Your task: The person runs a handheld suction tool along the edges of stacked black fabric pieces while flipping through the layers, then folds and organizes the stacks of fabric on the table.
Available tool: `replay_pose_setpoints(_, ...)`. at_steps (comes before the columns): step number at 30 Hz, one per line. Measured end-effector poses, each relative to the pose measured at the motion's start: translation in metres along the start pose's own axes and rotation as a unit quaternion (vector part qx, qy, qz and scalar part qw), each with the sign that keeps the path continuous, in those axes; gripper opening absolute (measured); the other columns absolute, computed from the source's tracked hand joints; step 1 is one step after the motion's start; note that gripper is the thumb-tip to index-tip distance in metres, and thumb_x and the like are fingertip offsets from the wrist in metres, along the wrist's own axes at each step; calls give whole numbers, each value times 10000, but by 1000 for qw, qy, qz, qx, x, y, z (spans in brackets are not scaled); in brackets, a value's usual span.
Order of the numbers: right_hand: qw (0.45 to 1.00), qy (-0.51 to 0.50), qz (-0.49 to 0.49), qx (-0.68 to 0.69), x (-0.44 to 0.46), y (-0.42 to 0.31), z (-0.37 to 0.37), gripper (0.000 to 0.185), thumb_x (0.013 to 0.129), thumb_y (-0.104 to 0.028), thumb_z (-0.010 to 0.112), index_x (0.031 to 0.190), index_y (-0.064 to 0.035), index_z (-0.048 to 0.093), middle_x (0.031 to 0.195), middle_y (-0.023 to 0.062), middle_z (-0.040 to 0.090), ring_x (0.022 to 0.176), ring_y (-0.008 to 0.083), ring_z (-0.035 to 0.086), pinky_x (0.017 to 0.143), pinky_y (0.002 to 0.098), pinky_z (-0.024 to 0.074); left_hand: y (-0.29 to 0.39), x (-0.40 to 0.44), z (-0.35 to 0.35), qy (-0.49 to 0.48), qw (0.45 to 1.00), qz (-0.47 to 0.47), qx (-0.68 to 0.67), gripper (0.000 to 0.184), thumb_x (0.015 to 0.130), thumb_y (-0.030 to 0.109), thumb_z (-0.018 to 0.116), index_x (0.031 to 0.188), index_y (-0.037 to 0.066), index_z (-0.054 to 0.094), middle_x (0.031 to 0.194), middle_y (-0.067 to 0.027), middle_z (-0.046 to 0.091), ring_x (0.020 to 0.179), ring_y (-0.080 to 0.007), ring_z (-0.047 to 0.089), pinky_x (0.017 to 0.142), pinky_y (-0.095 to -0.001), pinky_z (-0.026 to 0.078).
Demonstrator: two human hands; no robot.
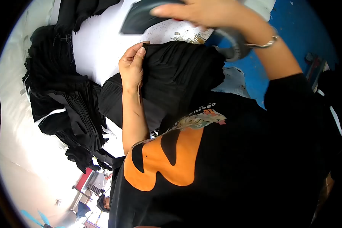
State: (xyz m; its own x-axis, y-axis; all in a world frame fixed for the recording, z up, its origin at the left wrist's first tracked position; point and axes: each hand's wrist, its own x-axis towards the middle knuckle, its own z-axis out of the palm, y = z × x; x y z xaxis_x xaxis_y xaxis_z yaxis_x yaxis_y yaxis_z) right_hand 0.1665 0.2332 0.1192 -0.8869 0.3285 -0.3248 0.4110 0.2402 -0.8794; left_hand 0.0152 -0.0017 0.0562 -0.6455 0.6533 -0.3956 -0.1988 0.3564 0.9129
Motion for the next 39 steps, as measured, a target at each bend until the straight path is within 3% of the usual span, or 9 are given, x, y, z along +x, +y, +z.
replay_pose_setpoints(7, 997, -71, -39, 17, 2, 34, 19, 464, 1019, -490, 560, 1026, -34, 648, 572, -24, 512, 459, 58, 514, 437, 205, 439, -12, 4, -13, 0, 997, 12, -72, 138, 955, -2, 658, 1074, -36, 720, 983, -46, 732, 853, -95, 638, 827, -226, 507)
replay_pose_setpoints(9, 996, 80, -18, 23, 7, 31, 20, 493, 1016, -508, 557, 1082, -31, 663, 613, 5, 547, 454, 74, 515, 458, 220, 472, -2, -4, -12, 1, 1000, 7, 17, 146, 991, 81, 643, 1030, -37, 720, 922, -46, 741, 826, -115, 650, 826, -247, 519)
replay_pose_setpoints(11, 995, -25, 74, 56, -2, 4, -29, 406, 1049, -373, 555, 961, 11, 652, 686, 11, 590, 578, 93, 548, 536, 269, 452, 8, -7, -26, -209, 974, 9, 92, 250, 1029, 179, 602, 999, -41, 718, 855, -66, 748, 810, -142, 669, 840, -276, 528)
replay_pose_setpoints(13, 993, -62, 103, 10, -7, 3, -51, 424, 1052, -386, 543, 925, 3, 653, 690, 13, 595, 555, 102, 540, 537, 277, 449, 20, -2, -32, -172, 951, -6, 255, 295, 1032, 260, 590, 1017, 3, 734, 886, -87, 747, 862, -197, 688, 883, -338, 508)
replay_pose_setpoints(15, 987, -63, 46, -138, 1, 46, -43, 493, 1000, -523, 574, 1074, -48, 685, 642, 26, 569, 485, 84, 541, 460, 217, 481, 17, 7, -45, -129, 782, 272, 546, 250, 974, 284, 651, 1003, 57, 752, 939, -97, 722, 905, -280, 677, 856, -369, 506)
replay_pose_setpoints(17, 961, -206, -46, -180, 16, 20, -6, 497, 974, -542, 601, 987, -58, 710, 673, 66, 609, 591, 167, 614, 523, 313, 494, 25, 11, -47, -113, 762, 185, 610, 239, 931, 295, 677, 979, 77, 762, 1029, -114, 693, 978, -329, 646, 843, -403, 510)
replay_pose_setpoints(18, 939, -169, -193, -230, 23, 21, 26, 511, 969, -546, 603, 948, -43, 695, 683, 102, 624, 610, 239, 618, 595, 373, 504, 20, 14, -53, -93, 803, 133, 573, 247, 935, 301, 671, 989, 78, 762, 1045, -118, 689, 987, -329, 644, 858, -405, 507)
replay_pose_setpoints(31, 949, -125, -91, -273, 7, -18, 61, 568, 954, -569, 593, 972, -4, 643, 744, 206, 651, 717, 374, 661, 654, 431, 502, -54, 0, -73, 238, 779, 279, 508, 261, 820, 306, 762, 709, 117, 620, 708, -11, 622, 662, -247, 600, 655, -389, 403)
replay_pose_setpoints(39, 961, -184, 63, -198, -56, 1, -37, 425, 950, -436, 666, 944, -11, 651, 669, 145, 583, 591, 286, 578, 597, 383, 473, -38, 45, -66, 181, 773, 367, 486, 287, 815, 280, 728, 616, 127, 587, 624, -23, 593, 587, -244, 572, 597, -383, 375)
